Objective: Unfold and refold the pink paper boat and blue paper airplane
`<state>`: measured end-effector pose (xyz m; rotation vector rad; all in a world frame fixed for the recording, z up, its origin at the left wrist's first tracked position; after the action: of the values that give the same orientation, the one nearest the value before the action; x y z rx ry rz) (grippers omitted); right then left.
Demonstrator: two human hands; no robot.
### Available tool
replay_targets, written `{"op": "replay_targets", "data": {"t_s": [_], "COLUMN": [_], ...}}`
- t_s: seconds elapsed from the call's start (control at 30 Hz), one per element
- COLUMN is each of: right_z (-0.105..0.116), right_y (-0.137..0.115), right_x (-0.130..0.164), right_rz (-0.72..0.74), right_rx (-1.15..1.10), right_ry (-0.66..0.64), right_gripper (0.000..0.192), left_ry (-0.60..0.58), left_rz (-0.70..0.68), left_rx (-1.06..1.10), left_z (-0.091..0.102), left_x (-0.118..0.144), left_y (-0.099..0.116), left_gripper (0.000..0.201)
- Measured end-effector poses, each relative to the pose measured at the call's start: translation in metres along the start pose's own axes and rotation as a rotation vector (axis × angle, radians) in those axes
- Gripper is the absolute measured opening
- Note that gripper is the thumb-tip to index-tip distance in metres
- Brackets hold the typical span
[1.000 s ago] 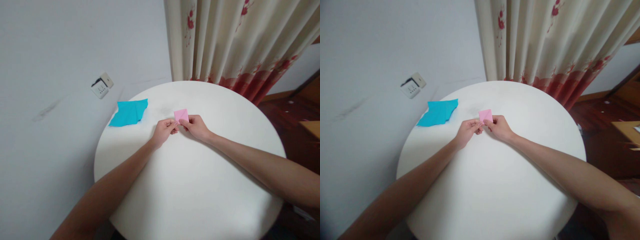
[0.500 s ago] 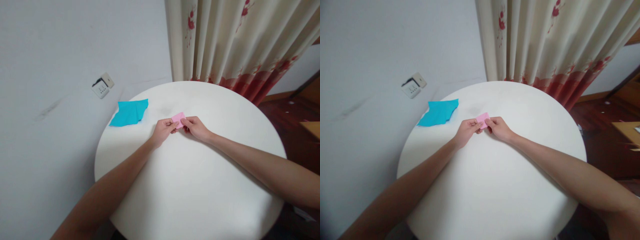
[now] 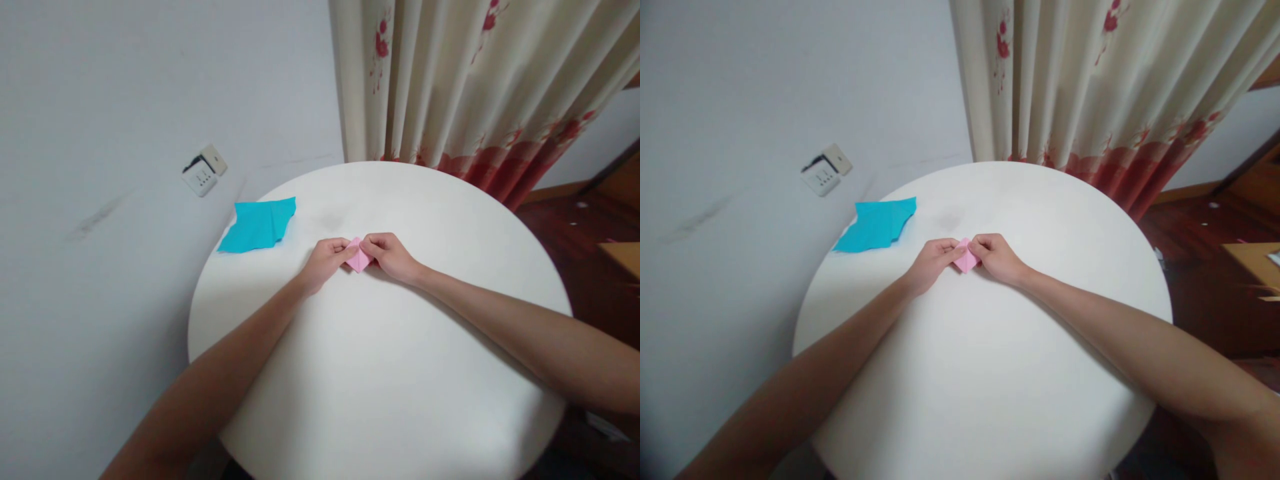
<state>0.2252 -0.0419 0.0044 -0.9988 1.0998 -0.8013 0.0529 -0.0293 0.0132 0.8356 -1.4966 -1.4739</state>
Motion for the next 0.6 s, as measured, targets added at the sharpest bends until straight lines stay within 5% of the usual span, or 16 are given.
{"op": "replay_targets", "data": {"t_s": [0.4, 0.6], "right_z": [-0.0001, -0.0007], "right_y": [-0.0008, 0.0014], "right_x": [-0.0006, -0.0010], "right_rz": [0.032, 0.029], "right_rx": [-0.038, -0.022], "right_ry": [0.112, 0.096], "right_gripper": [0.027, 0.027], "left_ry": [0.006, 0.100], "left_rz": [-0.026, -0.096], "left_rx": [-0.057, -0.151], "left_z": [-0.0017, -0.0014], "left_x": [0.0010, -0.0010], "left_y": [-0.0011, -0.0018], "left_gripper": [0.032, 0.040]}}
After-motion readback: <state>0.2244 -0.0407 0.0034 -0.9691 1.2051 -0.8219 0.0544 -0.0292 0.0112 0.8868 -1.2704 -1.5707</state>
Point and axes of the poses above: each hand's wrist, its own x-axis away from the middle knuckle, its own z-axis out of the back of the hand, y = z × x, the point moved 1 cm from there along -x, towards the middle knuckle, and after that the axes turned 7 degrees about z, right-handed, at the moved point
